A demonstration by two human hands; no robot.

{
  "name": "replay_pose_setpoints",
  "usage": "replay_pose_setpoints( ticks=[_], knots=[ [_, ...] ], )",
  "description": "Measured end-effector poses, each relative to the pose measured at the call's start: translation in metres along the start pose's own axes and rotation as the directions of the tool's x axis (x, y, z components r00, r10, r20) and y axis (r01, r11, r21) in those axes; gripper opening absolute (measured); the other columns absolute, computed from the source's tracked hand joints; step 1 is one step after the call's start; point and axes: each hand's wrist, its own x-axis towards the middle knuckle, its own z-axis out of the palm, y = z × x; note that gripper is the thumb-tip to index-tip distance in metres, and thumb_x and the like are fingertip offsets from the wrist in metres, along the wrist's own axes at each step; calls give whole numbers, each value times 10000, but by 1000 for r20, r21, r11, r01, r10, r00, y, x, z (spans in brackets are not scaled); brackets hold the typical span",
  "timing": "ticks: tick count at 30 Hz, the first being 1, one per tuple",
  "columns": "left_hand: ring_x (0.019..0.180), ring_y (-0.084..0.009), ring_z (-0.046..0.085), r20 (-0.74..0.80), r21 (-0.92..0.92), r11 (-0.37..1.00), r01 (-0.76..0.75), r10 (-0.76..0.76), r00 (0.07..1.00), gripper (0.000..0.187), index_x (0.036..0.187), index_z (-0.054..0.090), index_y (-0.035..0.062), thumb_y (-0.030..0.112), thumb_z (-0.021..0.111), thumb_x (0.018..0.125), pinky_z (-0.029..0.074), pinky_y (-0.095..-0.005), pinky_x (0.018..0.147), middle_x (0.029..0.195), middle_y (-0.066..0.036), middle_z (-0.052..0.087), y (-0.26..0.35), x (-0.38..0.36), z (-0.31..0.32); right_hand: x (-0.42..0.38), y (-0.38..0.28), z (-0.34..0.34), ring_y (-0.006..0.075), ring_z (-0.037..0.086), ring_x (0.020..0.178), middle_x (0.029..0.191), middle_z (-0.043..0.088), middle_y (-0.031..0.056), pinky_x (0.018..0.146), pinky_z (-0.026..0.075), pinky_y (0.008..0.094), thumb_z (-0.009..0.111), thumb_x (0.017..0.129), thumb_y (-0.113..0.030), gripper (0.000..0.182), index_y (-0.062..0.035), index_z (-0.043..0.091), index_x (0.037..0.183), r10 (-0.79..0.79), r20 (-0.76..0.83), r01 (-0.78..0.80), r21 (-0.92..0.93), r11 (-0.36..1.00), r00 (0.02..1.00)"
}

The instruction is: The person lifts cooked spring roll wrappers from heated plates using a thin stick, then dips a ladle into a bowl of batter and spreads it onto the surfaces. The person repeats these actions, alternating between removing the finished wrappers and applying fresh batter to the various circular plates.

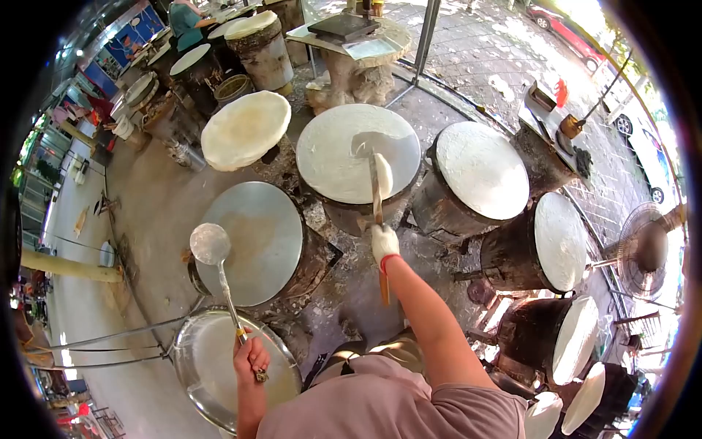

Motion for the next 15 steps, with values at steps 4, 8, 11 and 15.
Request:
replay_pose_setpoints(
  ticks=[4, 8, 11, 15],
  knots=[
    [414, -89, 356, 78, -40, 999, -14, 17, 997, 181, 1090, 491, 115, 160, 522, 918, 339, -241, 403, 631, 1, 382, -18, 8, 23, -37, -37, -9, 119, 418, 409, 580, 458, -4, 379, 327, 301, 513, 866, -273, 212, -77, 588, 896, 83, 268, -65, -74, 995, 960],
    [472, -94, 382, 69, -63, 998, -11, 16, 998, 176, 1066, 494, 92, 160, 548, 912, 361, -233, 405, 690, -9, 402, -45, 17, 65, -27, -22, -69, 127, 413, 435, 585, 492, 3, 409, 325, 304, 555, 839, -287, 236, -71, 629, 897, 137, 237, -156, 63, 986, 962],
    [503, -95, 392, 50, -36, 999, -23, 25, 998, 190, 1059, 490, 72, 159, 563, 907, 367, -227, 414, 718, -16, 413, -65, 26, 103, 22, -37, -109, 193, 532, 582, 647, 566, 98, 574, 438, 348, 531, 838, -309, 355, 0, 622, 987, 22, 165, -13, -58, 998, 986],
    [564, -111, 415, 22, -78, 996, -31, 32, 999, 201, 1035, 499, 60, 120, 590, 867, 373, -232, 445, 762, -31, 440, -97, 41, 156, 24, -28, -138, 363, 634, 803, 806, 646, 214, 758, 480, 425, 470, 848, -362, 446, 11, 600, 1055, -307, 316, 420, -404, 812, 898]
  ],
)
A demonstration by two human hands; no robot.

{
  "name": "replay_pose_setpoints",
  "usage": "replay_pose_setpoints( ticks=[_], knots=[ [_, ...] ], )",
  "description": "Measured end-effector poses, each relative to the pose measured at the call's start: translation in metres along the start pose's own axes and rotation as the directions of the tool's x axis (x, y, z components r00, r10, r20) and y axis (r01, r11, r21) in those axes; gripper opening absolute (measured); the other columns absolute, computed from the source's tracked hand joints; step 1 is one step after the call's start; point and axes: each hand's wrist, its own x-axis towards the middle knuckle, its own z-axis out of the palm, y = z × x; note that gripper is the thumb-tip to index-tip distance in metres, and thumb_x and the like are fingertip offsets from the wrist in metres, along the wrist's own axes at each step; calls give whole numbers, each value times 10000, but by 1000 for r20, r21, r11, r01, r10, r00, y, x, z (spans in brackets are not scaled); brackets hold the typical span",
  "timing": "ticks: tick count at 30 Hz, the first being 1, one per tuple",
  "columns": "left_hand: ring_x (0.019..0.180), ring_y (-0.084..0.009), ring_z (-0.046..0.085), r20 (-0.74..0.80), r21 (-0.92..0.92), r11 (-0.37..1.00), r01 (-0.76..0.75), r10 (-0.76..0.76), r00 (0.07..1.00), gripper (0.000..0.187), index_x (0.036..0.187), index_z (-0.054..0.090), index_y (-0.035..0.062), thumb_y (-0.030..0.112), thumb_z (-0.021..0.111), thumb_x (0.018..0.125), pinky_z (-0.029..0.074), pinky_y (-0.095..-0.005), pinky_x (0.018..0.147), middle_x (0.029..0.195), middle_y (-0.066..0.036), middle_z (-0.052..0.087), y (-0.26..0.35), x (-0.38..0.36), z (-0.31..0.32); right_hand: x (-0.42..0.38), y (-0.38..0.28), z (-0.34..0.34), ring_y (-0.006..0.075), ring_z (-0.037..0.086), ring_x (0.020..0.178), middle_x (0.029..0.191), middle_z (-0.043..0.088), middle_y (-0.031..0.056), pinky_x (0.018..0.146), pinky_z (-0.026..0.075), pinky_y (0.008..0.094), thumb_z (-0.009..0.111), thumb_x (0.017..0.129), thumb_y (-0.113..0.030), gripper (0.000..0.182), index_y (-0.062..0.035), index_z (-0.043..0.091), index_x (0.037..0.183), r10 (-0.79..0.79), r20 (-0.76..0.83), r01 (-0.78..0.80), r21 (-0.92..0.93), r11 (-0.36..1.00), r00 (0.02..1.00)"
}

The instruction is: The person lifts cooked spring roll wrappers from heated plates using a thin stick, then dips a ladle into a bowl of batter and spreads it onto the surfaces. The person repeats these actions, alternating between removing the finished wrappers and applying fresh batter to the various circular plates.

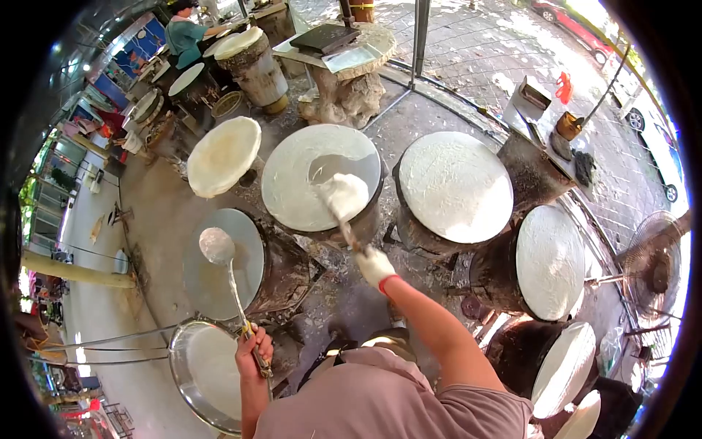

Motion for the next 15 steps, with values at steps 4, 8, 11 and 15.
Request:
replay_pose_setpoints(
  ticks=[4, 8, 11, 15],
  knots=[
    [601, -116, 416, -22, -42, 999, 2, -3, 1000, 195, 1016, 489, 56, 99, 592, 857, 381, -231, 472, 815, -46, 452, -27, 11, 46, 38, 6, -55, 432, 591, 884, 891, 634, 254, 794, 458, 476, 443, 867, -349, 389, -5, 600, 961, 114, 17, -114, 17, 993, 993],
    [623, -122, 419, -77, 19, 1000, 4, -3, 997, 155, 1012, 486, 71, 85, 555, 874, 378, -230, 471, 885, -54, 476, -42, 17, 72, 72, 0, -69, 437, 579, 914, 911, 616, 273, 798, 462, 471, 469, 870, -318, 362, 20, 576, 942, -55, 64, 55, -3, 998, 996],
    [627, -122, 408, -67, 3, 1000, 12, -12, 998, 165, 1039, 489, 54, 98, 543, 889, 386, -227, 468, 920, -65, 466, -49, 22, 78, 16, -4, -90, 411, 575, 1002, 1016, 620, 249, 868, 450, 446, 494, 862, -359, 418, -7, 580, 1071, -67, 469, 119, -83, 989, 881],
    [629, -122, 406, -35, -50, 999, 19, -21, 999, 195, 1066, 492, 35, 100, 542, 889, 389, -225, 462, 921, -76, 461, -51, 30, 70, 5, 38, -85, 393, 591, 976, 976, 628, 247, 851, 455, 465, 494, 869, -374, 399, -35, 580, 1061, 64, 215, -37, -125, 991, 975]
  ],
)
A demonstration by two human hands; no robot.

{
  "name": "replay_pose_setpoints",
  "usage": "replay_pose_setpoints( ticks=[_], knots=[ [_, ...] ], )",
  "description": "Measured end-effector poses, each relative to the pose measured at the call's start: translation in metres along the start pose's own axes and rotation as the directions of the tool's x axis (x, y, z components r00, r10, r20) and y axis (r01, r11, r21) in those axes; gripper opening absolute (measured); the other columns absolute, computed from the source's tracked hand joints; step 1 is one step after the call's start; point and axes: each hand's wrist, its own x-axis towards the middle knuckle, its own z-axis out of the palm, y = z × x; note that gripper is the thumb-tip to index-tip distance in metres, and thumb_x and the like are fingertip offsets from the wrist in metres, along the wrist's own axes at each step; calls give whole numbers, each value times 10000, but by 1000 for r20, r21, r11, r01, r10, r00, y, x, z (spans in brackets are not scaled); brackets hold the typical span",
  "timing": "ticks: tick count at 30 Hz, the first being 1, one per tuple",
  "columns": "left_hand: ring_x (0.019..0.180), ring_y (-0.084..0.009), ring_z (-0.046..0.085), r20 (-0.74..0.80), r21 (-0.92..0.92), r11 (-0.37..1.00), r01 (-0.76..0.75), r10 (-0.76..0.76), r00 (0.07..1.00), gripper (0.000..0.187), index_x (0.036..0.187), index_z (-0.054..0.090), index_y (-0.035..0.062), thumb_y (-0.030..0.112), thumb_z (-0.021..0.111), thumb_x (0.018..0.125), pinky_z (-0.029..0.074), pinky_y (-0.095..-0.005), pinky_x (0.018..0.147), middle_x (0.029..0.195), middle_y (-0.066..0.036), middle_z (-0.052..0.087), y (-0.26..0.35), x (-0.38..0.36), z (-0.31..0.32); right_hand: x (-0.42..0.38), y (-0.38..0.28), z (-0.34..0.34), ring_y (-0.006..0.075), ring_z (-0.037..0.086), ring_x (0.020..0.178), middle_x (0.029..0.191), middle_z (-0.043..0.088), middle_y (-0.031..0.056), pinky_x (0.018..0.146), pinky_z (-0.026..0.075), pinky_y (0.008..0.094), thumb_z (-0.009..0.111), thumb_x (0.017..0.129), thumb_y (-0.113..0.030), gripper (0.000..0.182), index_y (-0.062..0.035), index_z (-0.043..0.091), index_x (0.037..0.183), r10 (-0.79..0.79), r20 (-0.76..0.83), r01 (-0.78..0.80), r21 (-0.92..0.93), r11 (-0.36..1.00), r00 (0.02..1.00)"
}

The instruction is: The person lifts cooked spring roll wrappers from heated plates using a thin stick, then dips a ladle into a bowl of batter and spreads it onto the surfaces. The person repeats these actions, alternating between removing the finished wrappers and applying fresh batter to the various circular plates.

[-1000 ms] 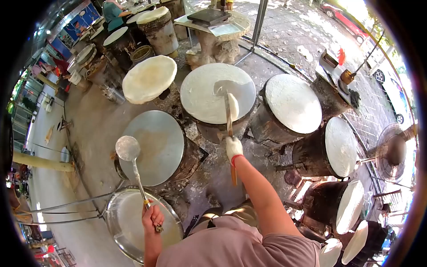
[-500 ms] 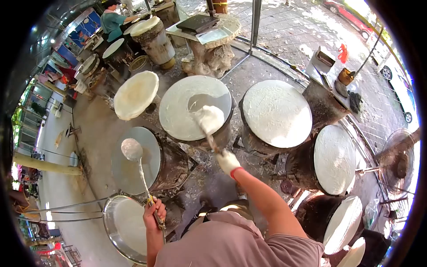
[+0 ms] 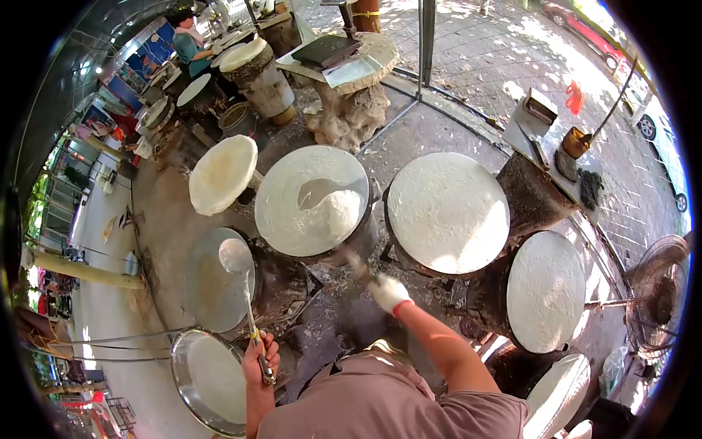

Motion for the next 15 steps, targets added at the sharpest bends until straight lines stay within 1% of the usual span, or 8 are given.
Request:
replay_pose_setpoints(
  ticks=[1, 3, 5, 9, 11, 13, 14, 15],
  knots=[
    [629, -122, 407, -5, -10, 1000, 8, -8, 1000, 195, 1066, 494, 34, 97, 542, 888, 388, -225, 461, 921, -76, 461, 0, -1, -1, 16, -2, -7, 398, 600, 946, 938, 634, 249, 834, 460, 478, 494, 873, -375, 381, -37, 580, 1026, 69, -153, -72, -16, 997, 986],
    [624, -123, 410, -20, -10, 1000, 25, -25, 999, 198, 1067, 499, 33, 87, 540, 881, 386, -224, 460, 927, -80, 466, 2, 1, -2, 89, 5, -10, 416, 610, 880, 862, 640, 242, 797, 470, 497, 493, 877, -365, 342, -45, 569, 968, -28, -300, -10, -125, 992, 953],
    [617, -124, 414, -29, -8, 999, 38, -38, 999, 204, 1069, 502, 30, 78, 539, 874, 385, -225, 460, 935, -86, 475, 8, 5, -4, 136, -26, -29, 416, 617, 858, 879, 649, 226, 777, 476, 501, 471, 881, -358, 354, -59, 574, 1042, -10, -398, -38, -111, 993, 917],
    [593, -123, 417, -32, -1, 998, 68, -68, 997, 217, 1070, 505, 27, 64, 539, 859, 384, -227, 458, 948, -107, 505, 21, 9, -16, 137, -69, -28, 409, 599, 944, 976, 643, 221, 805, 468, 477, 405, 901, -416, 439, -157, 540, 1228, -27, -265, 18, -37, 999, 964],
    [587, -121, 416, -24, -1, 997, 76, -76, 997, 213, 1067, 507, 27, 64, 538, 860, 383, -227, 456, 945, -110, 508, 28, 12, -23, 118, -47, 12, 332, 647, 854, 937, 666, 179, 757, 489, 407, 443, 896, -427, 461, -164, 538, 1262, -209, -265, 238, 80, 968, 941],
    [576, -117, 416, 6, -20, 993, 120, -120, 993, 202, 1065, 509, 30, 54, 534, 866, 380, -225, 452, 932, -103, 507, 37, 17, -34, 58, -73, -1, 176, 617, 717, 888, 662, 90, 673, 478, 301, 508, 891, -370, 429, -169, 556, 1266, 43, -78, -4, 438, 899, 996],
    [574, -116, 416, 23, -36, 990, 136, -136, 990, 201, 1066, 509, 30, 52, 534, 868, 379, -224, 450, 928, -101, 507, 39, 22, -42, 64, -56, 19, 67, 511, 650, 828, 616, 29, 608, 433, 231, 555, 872, -280, 387, -181, 585, 1245, 209, -139, -61, 676, 735, 968],
    [572, -115, 417, 33, -51, 986, 157, -155, 987, 201, 1068, 509, 30, 49, 533, 870, 378, -223, 449, 923, -98, 507, 39, 22, -49, 69, -55, 33, 58, 486, 611, 736, 583, -3, 556, 411, 232, 568, 868, -254, 399, -142, 582, 1251, 345, -281, 37, 819, 572, 896]
  ],
)
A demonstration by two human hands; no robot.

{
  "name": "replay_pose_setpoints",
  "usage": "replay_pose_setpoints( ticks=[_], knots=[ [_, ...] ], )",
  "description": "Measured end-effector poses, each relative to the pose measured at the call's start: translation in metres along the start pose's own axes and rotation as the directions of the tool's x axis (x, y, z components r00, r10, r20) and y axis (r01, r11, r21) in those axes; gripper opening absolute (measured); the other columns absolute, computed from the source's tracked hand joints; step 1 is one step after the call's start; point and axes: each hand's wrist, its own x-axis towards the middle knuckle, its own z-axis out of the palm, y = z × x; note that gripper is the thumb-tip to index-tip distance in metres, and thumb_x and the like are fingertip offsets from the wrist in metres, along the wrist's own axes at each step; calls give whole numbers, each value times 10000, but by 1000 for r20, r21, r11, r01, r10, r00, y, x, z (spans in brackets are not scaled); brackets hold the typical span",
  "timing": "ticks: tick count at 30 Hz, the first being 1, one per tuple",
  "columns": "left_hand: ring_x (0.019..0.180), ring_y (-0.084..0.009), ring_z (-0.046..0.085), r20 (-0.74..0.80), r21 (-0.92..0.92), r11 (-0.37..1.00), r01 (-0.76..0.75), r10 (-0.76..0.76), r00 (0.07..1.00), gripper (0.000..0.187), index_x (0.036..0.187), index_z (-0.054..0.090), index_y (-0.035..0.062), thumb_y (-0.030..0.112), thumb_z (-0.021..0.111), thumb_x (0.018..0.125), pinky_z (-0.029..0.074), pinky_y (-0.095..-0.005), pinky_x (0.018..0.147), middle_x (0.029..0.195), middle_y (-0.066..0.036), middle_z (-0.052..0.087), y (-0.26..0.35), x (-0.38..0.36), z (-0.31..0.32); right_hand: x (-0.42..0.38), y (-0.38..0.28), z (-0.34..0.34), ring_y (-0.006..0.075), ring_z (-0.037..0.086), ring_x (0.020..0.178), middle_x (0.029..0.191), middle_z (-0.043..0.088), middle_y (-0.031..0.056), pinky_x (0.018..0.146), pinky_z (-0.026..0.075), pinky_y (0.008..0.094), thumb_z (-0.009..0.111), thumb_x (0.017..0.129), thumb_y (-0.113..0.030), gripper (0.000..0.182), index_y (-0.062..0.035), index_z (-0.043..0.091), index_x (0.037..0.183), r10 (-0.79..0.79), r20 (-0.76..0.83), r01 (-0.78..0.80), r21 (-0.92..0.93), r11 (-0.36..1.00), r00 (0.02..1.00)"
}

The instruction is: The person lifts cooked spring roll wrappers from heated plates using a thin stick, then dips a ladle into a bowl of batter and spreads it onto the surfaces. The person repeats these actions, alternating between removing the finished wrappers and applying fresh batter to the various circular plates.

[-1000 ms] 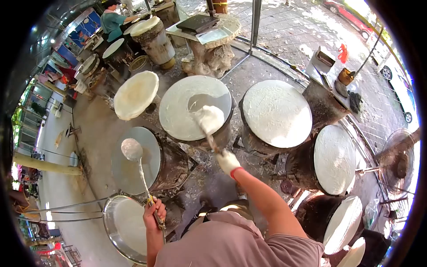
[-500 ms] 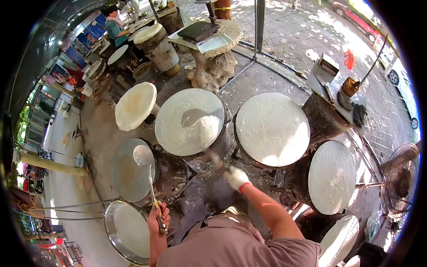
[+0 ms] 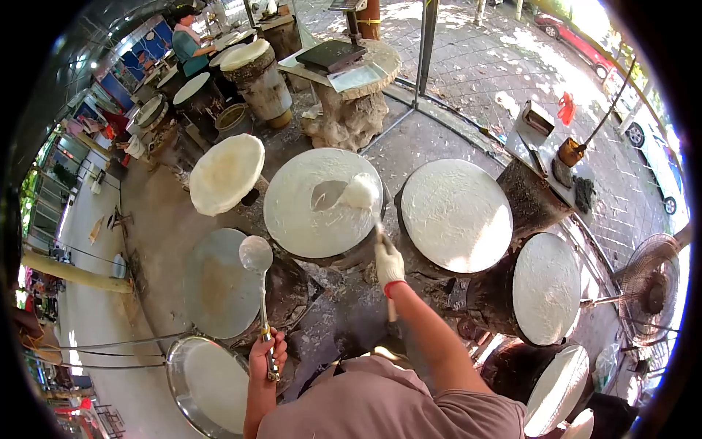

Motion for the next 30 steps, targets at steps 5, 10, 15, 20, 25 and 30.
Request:
replay_pose_setpoints(
  ticks=[5, 10, 15, 20, 25, 30],
  knots=[
    [524, -88, 399, -35, 20, 994, 110, -109, 993, 165, 1071, 512, 45, 82, 516, 910, 343, -196, 417, 855, -76, 503, 10, 10, 2, 16, -19, 40, 67, 434, 541, 652, 539, -23, 488, 354, 246, 539, 888, -275, 399, -58, 599, 1216, -8, 136, 27, -144, 989, 991],
    [473, -84, 380, 26, -37, 980, 194, -193, 981, 120, 1048, 502, 71, 109, 480, 936, 344, -220, 398, 809, -67, 491, 4, 27, 0, 45, 2, 12, 132, 596, 715, 807, 666, 119, 690, 472, 300, 498, 899, -291, 362, -82, 630, 1163, -146, -4, 135, -361, 923, 989],
    [464, -75, 366, 15, -30, 976, 216, -216, 976, 118, 1035, 515, 65, 130, 465, 950, 333, -216, 390, 769, -57, 477, -10, 37, 11, 58, -37, 35, 240, 644, 859, 894, 655, 213, 799, 465, 336, 473, 847, -304, 420, -102, 609, 1189, -22, 386, 227, -495, 839, 922],
    [460, -74, 359, -33, -131, 965, 226, -232, 972, 121, 1025, 505, 58, 146, 452, 960, 322, -208, 382, 744, -46, 462, -30, 38, 30, 87, -63, 23, 186, 579, 765, 803, 635, 99, 715, 461, 311, 545, 849, -354, 418, -84, 626, 1157, -171, 243, 272, -486, 830, 955],
    [441, -61, 348, -155, -115, 955, 272, -287, 945, 126, 862, 435, 84, 155, 453, 964, 310, -203, 368, 698, -22, 430, -42, 43, 26, 80, -59, 16, 193, 613, 745, 832, 669, 120, 723, 480, 318, 530, 859, -355, 414, -81, 631, 1153, 28, 504, 266, -500, 824, 863],
    [405, -57, 349, -312, 161, 952, 262, -202, 928, 234, 743, 388, 92, 161, 467, 952, 288, -209, 344, 610, 10, 408, -28, 61, 52, 123, -52, 32, 133, 557, 649, 749, 639, 47, 622, 459, 309, 520, 868, -284, 356, -64, 649, 1117, 2, 482, 186, -343, 921, 876]
  ],
)
